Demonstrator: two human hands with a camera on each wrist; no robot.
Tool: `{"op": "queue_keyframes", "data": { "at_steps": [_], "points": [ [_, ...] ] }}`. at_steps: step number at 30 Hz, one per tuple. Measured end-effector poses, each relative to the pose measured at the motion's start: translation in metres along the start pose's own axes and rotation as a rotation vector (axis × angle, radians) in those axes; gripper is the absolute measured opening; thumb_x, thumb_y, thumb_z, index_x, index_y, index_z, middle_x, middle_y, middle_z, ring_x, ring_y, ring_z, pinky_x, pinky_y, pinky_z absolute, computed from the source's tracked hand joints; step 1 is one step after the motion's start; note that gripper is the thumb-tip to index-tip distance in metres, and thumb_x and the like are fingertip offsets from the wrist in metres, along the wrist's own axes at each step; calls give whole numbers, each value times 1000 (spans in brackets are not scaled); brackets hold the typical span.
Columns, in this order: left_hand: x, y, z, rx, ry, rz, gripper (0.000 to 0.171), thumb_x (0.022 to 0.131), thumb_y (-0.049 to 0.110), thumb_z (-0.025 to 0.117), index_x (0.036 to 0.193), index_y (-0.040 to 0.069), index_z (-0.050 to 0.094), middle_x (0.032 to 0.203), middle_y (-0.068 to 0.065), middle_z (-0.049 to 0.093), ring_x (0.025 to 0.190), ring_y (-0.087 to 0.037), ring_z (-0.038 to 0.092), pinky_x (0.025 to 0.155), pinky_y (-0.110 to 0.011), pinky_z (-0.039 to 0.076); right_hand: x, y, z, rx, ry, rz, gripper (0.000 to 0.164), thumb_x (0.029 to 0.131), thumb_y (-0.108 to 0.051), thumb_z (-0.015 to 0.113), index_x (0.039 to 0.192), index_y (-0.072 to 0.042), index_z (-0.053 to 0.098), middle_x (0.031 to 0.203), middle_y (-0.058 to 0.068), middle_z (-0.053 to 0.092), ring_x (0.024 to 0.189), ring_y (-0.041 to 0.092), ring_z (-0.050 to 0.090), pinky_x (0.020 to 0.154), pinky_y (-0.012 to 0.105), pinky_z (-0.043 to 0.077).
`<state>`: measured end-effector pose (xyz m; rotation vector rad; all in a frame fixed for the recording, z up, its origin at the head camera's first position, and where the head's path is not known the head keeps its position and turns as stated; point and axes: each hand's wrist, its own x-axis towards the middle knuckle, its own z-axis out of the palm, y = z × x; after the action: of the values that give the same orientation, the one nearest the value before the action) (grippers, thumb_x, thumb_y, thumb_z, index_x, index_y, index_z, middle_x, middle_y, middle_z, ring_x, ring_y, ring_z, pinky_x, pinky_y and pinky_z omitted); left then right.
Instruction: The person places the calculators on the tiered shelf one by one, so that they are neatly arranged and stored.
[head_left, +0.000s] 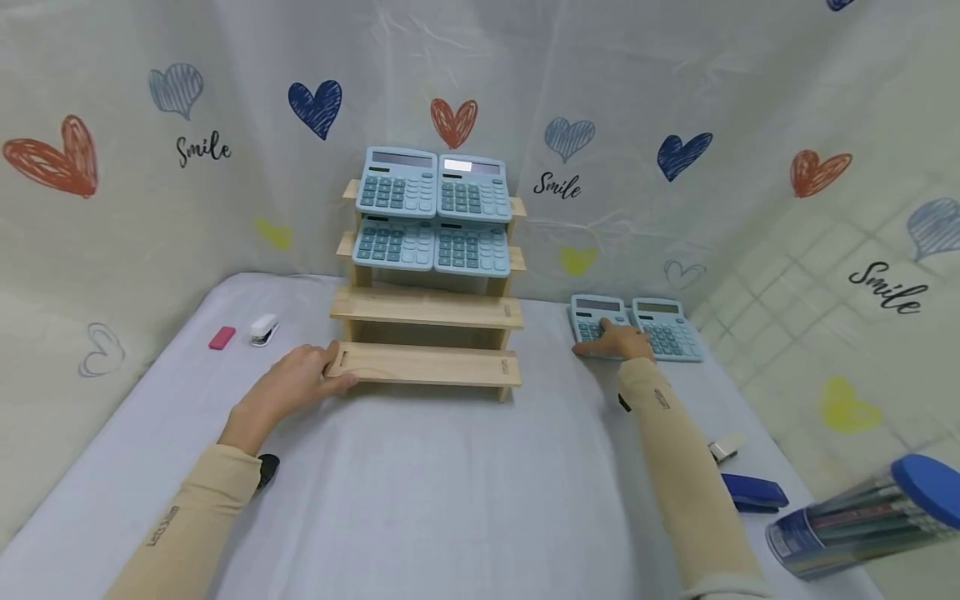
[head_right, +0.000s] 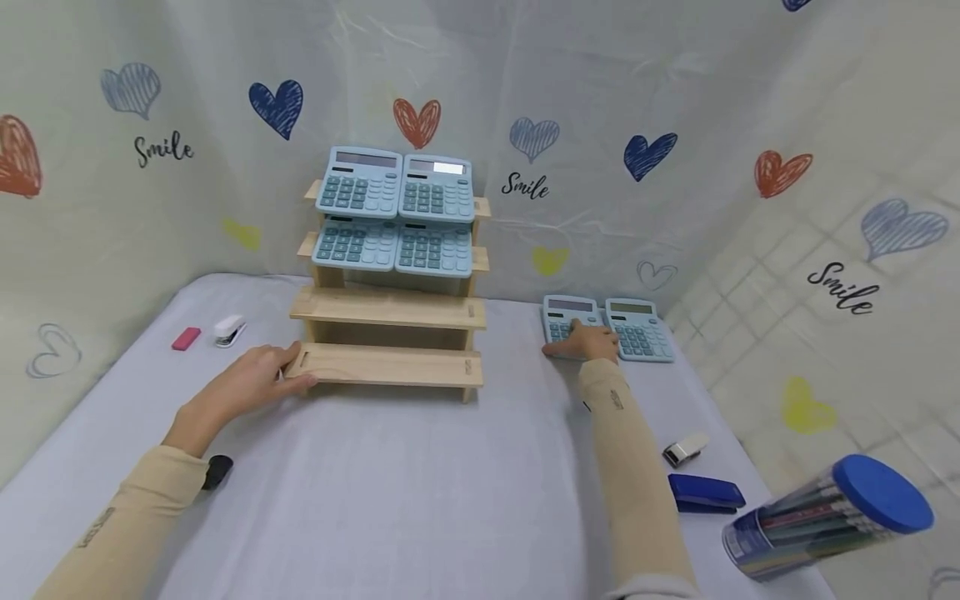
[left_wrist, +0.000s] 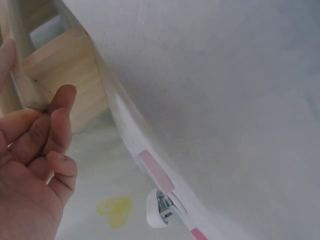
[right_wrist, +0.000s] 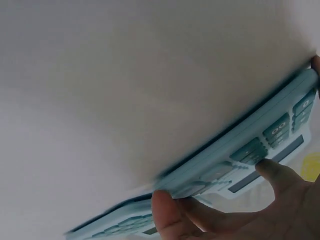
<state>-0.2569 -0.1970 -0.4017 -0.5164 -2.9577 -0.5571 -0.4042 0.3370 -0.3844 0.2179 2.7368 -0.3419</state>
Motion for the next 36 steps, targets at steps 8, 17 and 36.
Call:
{"op": "queue_keyframes", "data": {
  "at_steps": [8, 17, 36],
  "points": [
    [0, 0, -1, 15, 0, -9, 53, 92, 40, 71, 116, -3, 54, 74, -7, 54, 73, -22, 51, 64, -34, 40, -12, -7, 4, -31, -7, -29, 116, 81, -75, 63, 162, -16, 5, 154, 48, -6, 142, 70, 2, 106, 80, 23],
    [-1, 2, 4, -10, -5, -12, 58, 92, 40, 71, 122, -7, 54, 77, -9, 57, 74, -22, 51, 64, -34, 42, -29, -11, 19, -31, 76, -108, 112, 82, -71, 66, 162, -16, 9, 151, 52, -5, 138, 75, -1, 102, 84, 22],
    [0, 1, 1, 18, 14, -12, 49, 91, 42, 71, 111, -1, 55, 75, -8, 55, 73, -23, 51, 63, -34, 41, -134, -55, 6, -84, 297, -365, 105, 81, -76, 61, 161, -21, 22, 132, 33, 41, 107, 38, 47, 82, 51, 46]
  ]
}}
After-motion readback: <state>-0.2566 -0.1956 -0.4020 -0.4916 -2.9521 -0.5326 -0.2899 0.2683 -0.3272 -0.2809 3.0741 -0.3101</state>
